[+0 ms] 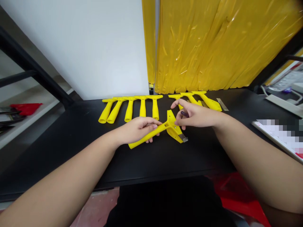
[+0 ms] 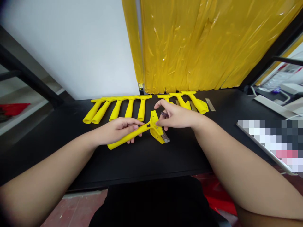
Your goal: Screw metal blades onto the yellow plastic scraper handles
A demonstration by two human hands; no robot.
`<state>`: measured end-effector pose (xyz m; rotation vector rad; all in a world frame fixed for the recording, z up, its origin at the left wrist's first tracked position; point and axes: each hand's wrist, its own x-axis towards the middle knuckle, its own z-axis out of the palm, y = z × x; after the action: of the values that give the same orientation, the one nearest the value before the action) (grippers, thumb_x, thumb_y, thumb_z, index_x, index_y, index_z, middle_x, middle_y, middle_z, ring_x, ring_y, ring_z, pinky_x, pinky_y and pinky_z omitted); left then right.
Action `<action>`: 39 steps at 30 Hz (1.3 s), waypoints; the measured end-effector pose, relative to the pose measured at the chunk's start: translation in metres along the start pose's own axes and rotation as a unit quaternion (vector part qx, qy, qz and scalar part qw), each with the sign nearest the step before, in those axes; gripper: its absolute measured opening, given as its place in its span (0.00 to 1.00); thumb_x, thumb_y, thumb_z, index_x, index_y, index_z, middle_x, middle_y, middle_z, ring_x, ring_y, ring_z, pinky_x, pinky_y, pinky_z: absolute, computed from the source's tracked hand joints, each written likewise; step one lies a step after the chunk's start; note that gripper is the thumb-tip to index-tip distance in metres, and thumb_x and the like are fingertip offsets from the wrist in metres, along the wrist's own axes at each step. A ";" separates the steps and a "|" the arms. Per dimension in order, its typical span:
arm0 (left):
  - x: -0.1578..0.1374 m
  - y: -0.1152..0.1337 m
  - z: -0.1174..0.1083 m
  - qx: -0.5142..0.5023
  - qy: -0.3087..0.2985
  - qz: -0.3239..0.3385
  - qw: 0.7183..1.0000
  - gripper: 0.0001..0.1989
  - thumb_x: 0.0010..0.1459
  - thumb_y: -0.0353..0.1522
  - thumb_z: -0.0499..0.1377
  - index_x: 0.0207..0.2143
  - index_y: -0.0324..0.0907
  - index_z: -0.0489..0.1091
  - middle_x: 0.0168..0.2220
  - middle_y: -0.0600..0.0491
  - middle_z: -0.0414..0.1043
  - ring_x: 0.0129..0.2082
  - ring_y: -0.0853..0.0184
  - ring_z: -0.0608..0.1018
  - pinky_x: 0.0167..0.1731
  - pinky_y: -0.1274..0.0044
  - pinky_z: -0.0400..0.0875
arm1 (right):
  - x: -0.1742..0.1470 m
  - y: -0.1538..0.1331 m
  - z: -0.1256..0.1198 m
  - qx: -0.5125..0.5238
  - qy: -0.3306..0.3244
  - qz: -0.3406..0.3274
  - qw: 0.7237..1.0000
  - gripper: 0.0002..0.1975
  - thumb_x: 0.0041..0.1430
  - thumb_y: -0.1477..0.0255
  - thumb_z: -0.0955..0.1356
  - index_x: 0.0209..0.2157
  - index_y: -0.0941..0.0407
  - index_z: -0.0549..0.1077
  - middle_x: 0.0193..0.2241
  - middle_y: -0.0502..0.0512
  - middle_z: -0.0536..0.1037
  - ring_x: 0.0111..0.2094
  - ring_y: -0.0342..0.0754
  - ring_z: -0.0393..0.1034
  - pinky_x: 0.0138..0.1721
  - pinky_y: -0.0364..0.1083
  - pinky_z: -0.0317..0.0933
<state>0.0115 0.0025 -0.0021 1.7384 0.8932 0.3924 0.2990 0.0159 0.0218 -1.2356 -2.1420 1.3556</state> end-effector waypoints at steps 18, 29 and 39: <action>0.001 0.000 0.003 -0.006 0.010 -0.007 1.000 0.18 0.72 0.40 0.58 0.57 0.39 0.74 0.41 0.48 0.82 0.31 0.67 0.83 0.31 0.75 0.82 | 0.009 0.015 0.009 -0.020 0.012 -0.051 0.998 0.25 0.57 0.71 0.74 0.52 0.48 0.62 0.25 0.42 0.70 0.27 0.46 0.68 0.29 0.46 0.61; 0.001 -0.002 0.003 -0.022 0.010 0.004 1.000 0.17 0.72 0.40 0.59 0.57 0.39 0.74 0.42 0.48 0.82 0.31 0.68 0.83 0.32 0.75 0.82 | 0.010 0.017 0.008 0.003 -0.001 -0.084 0.996 0.25 0.56 0.75 0.73 0.50 0.48 0.60 0.25 0.40 0.67 0.25 0.43 0.62 0.27 0.44 0.56; -0.002 0.006 -0.004 -0.097 0.137 0.056 0.984 0.18 0.71 0.39 0.61 0.59 0.43 0.66 0.39 0.52 0.77 0.29 0.69 0.80 0.29 0.76 0.79 | 0.001 0.009 -0.012 0.018 0.122 -0.102 0.987 0.23 0.59 0.67 0.75 0.50 0.48 0.60 0.36 0.48 0.75 0.29 0.45 0.67 0.31 0.46 0.63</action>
<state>0.0099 0.0034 0.0049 1.5811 0.9202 0.7813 0.3110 0.0253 0.0196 -1.0736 -2.0017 1.0920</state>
